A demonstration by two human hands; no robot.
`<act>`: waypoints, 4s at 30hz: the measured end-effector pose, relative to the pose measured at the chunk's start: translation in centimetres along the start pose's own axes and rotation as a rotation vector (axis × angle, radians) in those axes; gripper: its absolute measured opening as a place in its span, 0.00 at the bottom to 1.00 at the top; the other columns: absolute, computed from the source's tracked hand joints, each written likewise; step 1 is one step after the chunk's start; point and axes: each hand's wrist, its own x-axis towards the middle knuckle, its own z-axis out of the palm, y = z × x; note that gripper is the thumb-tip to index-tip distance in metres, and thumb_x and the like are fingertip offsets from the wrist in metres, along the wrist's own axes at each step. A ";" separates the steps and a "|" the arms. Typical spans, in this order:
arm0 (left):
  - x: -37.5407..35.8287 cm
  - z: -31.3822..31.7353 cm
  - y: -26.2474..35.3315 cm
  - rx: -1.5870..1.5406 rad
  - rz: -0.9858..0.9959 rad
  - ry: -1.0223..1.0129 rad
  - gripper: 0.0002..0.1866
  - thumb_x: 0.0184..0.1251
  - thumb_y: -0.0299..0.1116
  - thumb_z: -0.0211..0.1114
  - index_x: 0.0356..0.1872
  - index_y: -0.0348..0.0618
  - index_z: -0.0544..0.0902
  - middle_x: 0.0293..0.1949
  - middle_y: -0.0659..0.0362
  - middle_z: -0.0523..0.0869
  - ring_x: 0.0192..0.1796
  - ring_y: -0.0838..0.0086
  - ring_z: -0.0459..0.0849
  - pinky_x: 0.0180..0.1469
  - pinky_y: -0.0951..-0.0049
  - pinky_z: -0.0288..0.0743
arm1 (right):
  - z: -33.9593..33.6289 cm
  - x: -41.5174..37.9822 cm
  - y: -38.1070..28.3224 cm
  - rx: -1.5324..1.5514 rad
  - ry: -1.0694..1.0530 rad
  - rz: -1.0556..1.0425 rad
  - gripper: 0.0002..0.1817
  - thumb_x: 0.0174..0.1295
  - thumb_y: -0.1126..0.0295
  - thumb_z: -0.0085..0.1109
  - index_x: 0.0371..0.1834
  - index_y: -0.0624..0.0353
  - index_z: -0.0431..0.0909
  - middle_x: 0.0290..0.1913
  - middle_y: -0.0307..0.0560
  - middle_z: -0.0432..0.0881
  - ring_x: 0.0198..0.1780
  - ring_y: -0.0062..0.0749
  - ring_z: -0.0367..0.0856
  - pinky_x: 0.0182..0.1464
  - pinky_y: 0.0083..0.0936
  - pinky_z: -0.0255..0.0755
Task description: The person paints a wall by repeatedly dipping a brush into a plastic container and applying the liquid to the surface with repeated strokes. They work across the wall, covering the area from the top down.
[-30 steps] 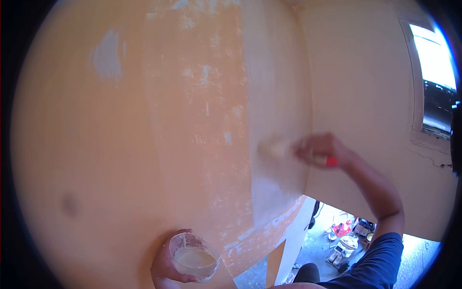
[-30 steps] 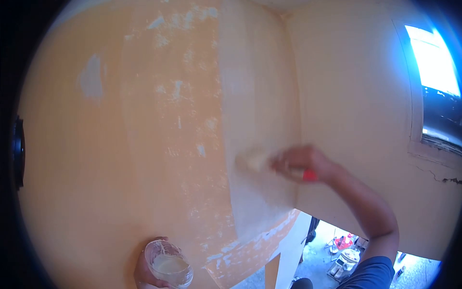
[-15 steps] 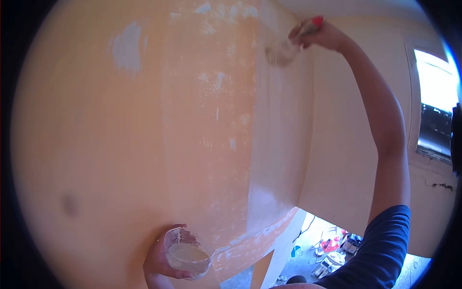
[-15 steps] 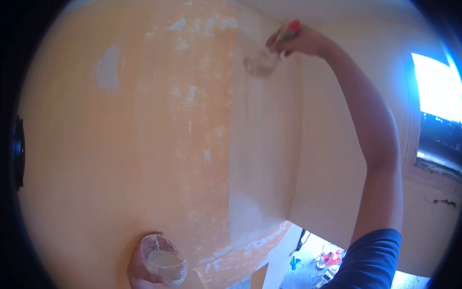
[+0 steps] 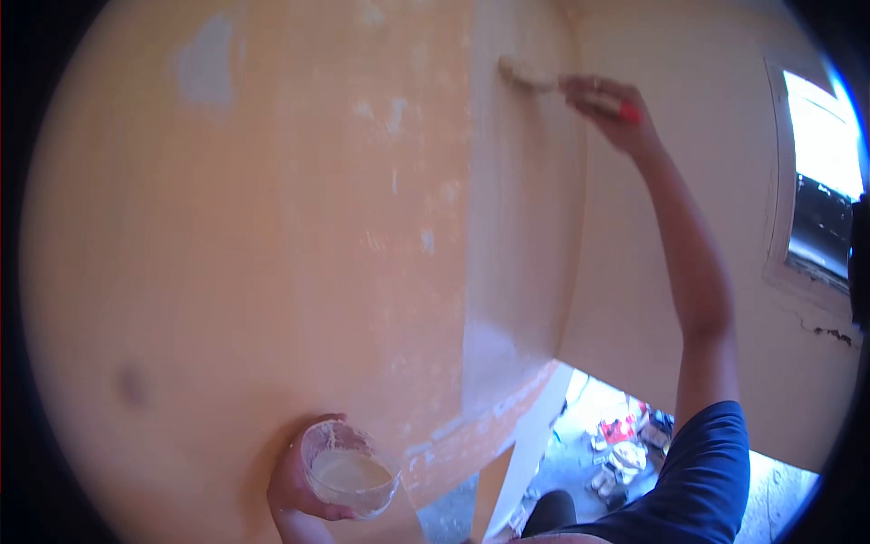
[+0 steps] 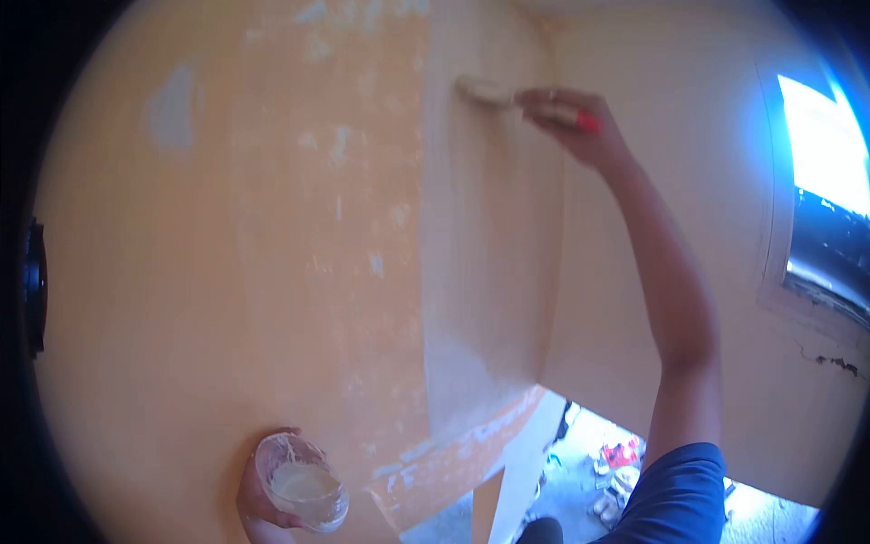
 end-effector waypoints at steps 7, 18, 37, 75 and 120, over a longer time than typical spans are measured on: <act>-0.3 -0.1 -0.1 -0.078 0.001 0.030 0.64 0.18 0.32 0.87 0.66 0.34 0.58 0.52 0.52 0.78 0.57 0.64 0.78 0.59 0.61 0.71 | 8.3 -26.3 -9.6 0.347 -0.385 0.262 0.07 0.52 0.77 0.69 0.35 0.58 0.85 0.43 0.47 0.86 0.46 0.39 0.85 0.49 0.30 0.79; 0.2 0.3 0.3 -0.035 0.005 0.079 0.63 0.17 0.34 0.87 0.66 0.34 0.60 0.51 0.55 0.79 0.56 0.67 0.77 0.60 0.63 0.70 | -0.1 -0.8 -3.1 0.067 -0.428 0.139 0.11 0.57 0.76 0.64 0.44 0.63 0.83 0.47 0.44 0.84 0.49 0.26 0.82 0.54 0.25 0.76; -0.1 -0.1 -0.9 -0.127 -0.012 0.030 0.65 0.21 0.36 0.86 0.68 0.35 0.55 0.54 0.49 0.76 0.57 0.61 0.76 0.58 0.60 0.71 | 4.3 -12.4 -6.4 -0.089 -0.250 0.010 0.09 0.63 0.68 0.61 0.42 0.58 0.83 0.45 0.43 0.85 0.48 0.29 0.82 0.51 0.24 0.76; 0.8 1.1 -1.3 -0.033 0.190 -0.081 0.65 0.28 0.44 0.84 0.70 0.39 0.51 0.55 0.46 0.73 0.57 0.54 0.75 0.57 0.53 0.74 | 18.3 -61.8 -34.6 0.479 0.438 1.780 0.12 0.57 0.70 0.67 0.43 0.61 0.82 0.39 0.45 0.84 0.38 0.26 0.84 0.37 0.23 0.79; 1.5 2.6 -0.9 -0.052 0.208 0.070 0.60 0.36 0.42 0.83 0.72 0.53 0.52 0.60 0.51 0.69 0.58 0.52 0.74 0.56 0.49 0.72 | 17.0 -63.0 -32.9 0.915 0.628 2.298 0.11 0.59 0.76 0.62 0.46 0.61 0.77 0.39 0.43 0.80 0.36 0.26 0.81 0.36 0.23 0.79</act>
